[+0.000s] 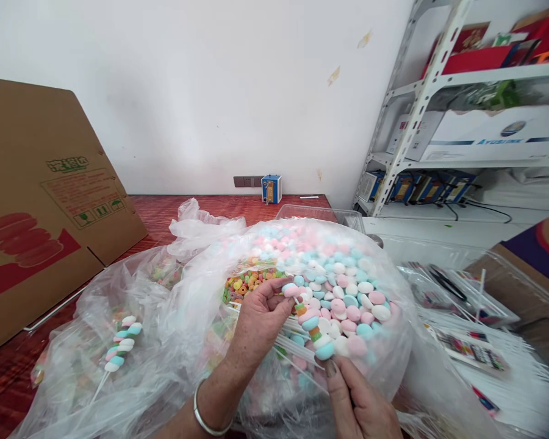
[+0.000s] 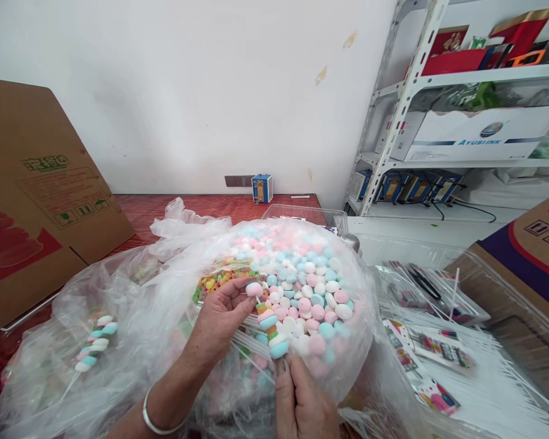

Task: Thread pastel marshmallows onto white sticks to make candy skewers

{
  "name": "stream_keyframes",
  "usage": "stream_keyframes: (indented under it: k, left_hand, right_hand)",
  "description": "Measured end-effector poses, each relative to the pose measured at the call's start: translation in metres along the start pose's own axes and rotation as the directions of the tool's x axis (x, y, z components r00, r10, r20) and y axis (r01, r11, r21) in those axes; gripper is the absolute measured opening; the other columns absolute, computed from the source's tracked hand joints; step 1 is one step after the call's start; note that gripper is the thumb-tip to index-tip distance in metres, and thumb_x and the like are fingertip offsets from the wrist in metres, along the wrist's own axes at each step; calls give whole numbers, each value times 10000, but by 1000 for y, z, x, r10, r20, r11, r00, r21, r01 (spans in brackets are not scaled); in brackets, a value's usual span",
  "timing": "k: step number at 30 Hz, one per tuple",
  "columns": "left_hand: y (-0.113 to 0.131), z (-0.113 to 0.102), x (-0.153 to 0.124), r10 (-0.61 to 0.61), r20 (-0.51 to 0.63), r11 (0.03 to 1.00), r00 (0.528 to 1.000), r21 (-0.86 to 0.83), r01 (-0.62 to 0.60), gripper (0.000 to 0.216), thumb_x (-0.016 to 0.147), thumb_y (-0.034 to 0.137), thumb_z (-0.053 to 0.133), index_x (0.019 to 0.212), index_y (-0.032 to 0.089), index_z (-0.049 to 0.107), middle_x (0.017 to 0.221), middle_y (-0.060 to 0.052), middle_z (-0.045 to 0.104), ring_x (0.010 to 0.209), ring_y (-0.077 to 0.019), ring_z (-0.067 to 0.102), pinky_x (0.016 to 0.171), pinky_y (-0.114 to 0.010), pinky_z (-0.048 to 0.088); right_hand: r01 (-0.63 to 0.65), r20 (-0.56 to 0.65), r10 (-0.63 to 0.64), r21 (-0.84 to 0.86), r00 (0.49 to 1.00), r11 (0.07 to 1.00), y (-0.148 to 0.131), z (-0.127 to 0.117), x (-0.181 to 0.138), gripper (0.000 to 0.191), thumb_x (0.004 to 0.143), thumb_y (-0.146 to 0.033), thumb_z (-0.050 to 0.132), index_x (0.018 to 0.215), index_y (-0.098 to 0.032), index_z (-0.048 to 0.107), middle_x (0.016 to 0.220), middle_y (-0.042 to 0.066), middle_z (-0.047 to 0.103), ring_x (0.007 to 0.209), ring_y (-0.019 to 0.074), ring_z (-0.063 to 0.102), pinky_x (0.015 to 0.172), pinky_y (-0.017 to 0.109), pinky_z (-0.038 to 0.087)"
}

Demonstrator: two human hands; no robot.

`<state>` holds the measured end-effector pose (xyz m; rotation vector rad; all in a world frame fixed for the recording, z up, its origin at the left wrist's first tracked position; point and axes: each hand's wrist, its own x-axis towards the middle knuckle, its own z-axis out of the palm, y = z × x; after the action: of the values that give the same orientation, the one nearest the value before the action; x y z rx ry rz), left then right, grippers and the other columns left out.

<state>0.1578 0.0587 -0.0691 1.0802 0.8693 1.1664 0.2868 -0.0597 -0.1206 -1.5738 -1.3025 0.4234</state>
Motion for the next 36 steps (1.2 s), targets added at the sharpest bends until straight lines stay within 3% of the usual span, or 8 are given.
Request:
stream_keyframes:
  k: [6, 12, 19, 23, 26, 28, 32, 36]
  left_hand:
    - [0, 4, -4, 66, 13, 994, 998, 91, -67, 261, 802, 236, 708, 1046, 152, 666, 871, -70, 778, 840, -192, 737, 773, -285, 579]
    - [-5, 3, -4, 114, 38, 987, 993, 112, -117, 218, 804, 204, 685, 1019, 171, 698, 866, -59, 771, 829, -192, 722, 789, -303, 571]
    - [-5, 5, -5, 131, 37, 986, 991, 97, -134, 244, 785, 260, 732, 1011, 171, 715, 890, -72, 758, 861, -209, 720, 812, -319, 565]
    - [1, 12, -9, 90, 8, 991, 996, -103, -88, 237, 841, 370, 691, 982, 180, 669, 940, -57, 706, 863, -204, 712, 773, -313, 567]
    - [8, 23, -10, 76, -124, 931, 989, -346, -115, 189, 880, 372, 638, 887, 191, 583, 797, 25, 609, 673, -110, 648, 720, -267, 550]
    - [13, 29, -10, 37, -130, 897, 991, -432, -90, 160, 875, 341, 619, 909, 192, 570, 747, 48, 559, 567, -69, 561, 689, -246, 537]
    - [15, 36, -14, -34, -84, 895, 996, -445, -7, 210, 896, 379, 548, 919, 174, 586, 691, 37, 540, 499, -64, 471, 609, -229, 502]
    - [8, 37, -22, -25, -80, 899, 996, -438, -13, 295, 960, 454, 452, 868, 191, 548, 593, 49, 477, 494, -79, 452, 574, -211, 460]
  right_hand:
    - [-8, -30, 10, 56, 1000, 998, -1, 17, -7, 523, 984, -562, 368, 1056, -187, 725, 886, 99, 774, 748, 232, 723, 633, 249, 543]
    - [-65, 55, 61, 85, 997, 994, -12, 17, -4, 492, 992, -542, 353, 984, -196, 702, 721, 61, 716, 565, 191, 625, 476, 233, 456]
    - [-6, 73, 0, 80, 997, 997, -20, 18, 4, 464, 1014, -485, 334, 1061, -188, 686, 832, 77, 741, 682, 193, 673, 646, 237, 521]
    - [92, 33, -92, 17, 995, 996, -17, 33, 1, 451, 1030, -442, 309, 1150, -172, 649, 991, 112, 754, 839, 205, 713, 741, 239, 531]
    - [165, 18, -164, -91, 986, 982, -14, 44, -3, 421, 1040, -387, 288, 1017, -184, 656, 827, 88, 748, 628, 188, 682, 606, 240, 513]
    - [212, -10, -219, -198, 976, 957, -13, 49, -6, 424, 1043, -348, 259, 949, -192, 642, 723, 75, 720, 542, 190, 654, 525, 249, 481]
    - [266, -46, -305, -382, 951, 885, -13, 53, -8, 423, 1037, -299, 234, 963, -179, 633, 668, 75, 697, 521, 205, 669, 463, 257, 454]
    - [289, -56, -343, -423, 938, 859, -16, 51, -7, 358, 1018, -259, 304, 1006, -176, 652, 684, 71, 708, 476, 179, 656, 408, 231, 422]
